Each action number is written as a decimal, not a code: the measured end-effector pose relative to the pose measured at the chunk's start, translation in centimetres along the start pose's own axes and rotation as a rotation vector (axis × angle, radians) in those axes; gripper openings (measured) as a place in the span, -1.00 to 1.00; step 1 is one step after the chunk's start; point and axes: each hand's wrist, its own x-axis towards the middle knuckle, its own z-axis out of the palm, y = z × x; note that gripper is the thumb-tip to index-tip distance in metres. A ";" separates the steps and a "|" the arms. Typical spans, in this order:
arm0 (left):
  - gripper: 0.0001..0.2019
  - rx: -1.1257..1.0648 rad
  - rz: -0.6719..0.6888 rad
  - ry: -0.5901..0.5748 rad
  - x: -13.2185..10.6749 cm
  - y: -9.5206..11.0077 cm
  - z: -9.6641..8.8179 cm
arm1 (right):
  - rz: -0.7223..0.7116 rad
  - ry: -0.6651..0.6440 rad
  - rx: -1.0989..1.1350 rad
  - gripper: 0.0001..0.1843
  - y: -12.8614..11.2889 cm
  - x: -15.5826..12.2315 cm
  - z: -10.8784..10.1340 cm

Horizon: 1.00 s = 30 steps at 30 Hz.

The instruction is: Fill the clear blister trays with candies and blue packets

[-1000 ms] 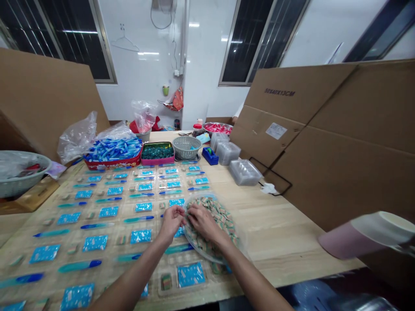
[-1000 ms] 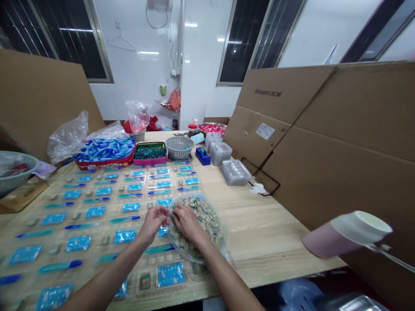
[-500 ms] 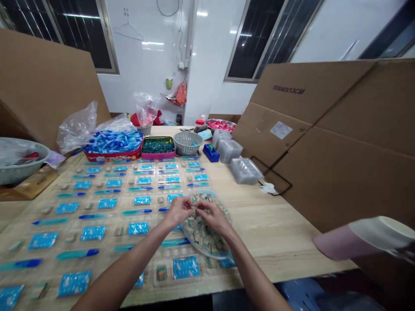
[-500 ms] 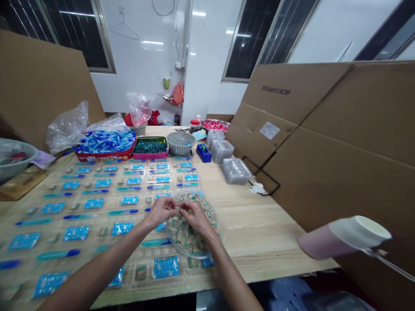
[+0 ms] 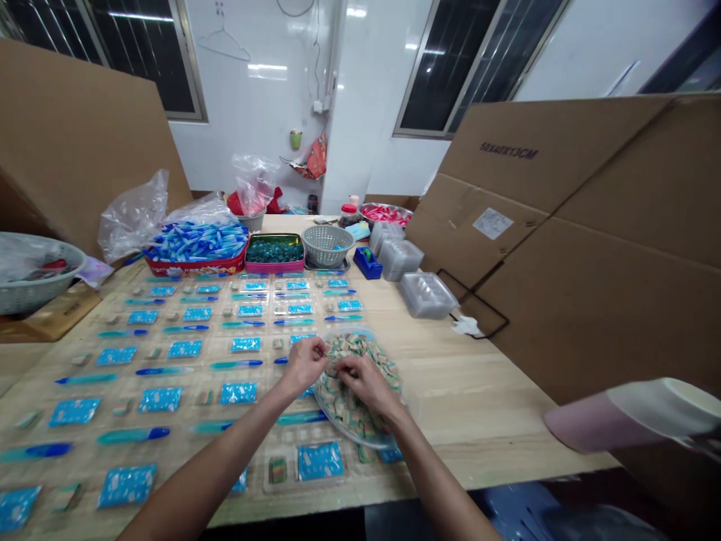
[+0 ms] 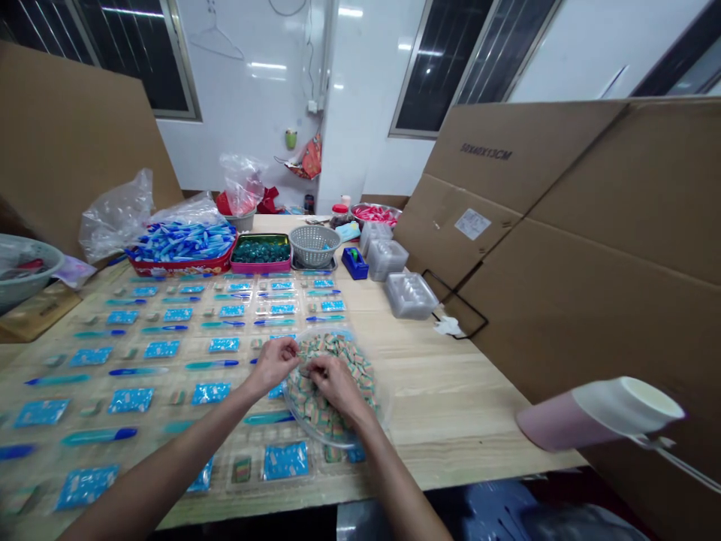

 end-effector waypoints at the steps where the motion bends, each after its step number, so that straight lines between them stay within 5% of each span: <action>1: -0.86 0.012 0.005 0.000 0.0 0.1 0.1 | 0.016 0.023 0.088 -0.82 0.2 0.0 -0.2; 8: -0.90 0.022 0.031 -0.062 -0.1 0.2 1.4 | 0.192 0.167 0.452 -0.84 1.8 0.2 -0.1; 20: -0.82 0.311 0.240 -0.116 1.0 1.7 4.0 | 0.141 0.336 0.273 -0.82 2.9 -0.3 -2.5; 30: -0.79 0.361 0.241 -0.200 0.7 0.6 5.7 | 0.151 0.278 0.056 -0.74 3.3 -0.6 -2.5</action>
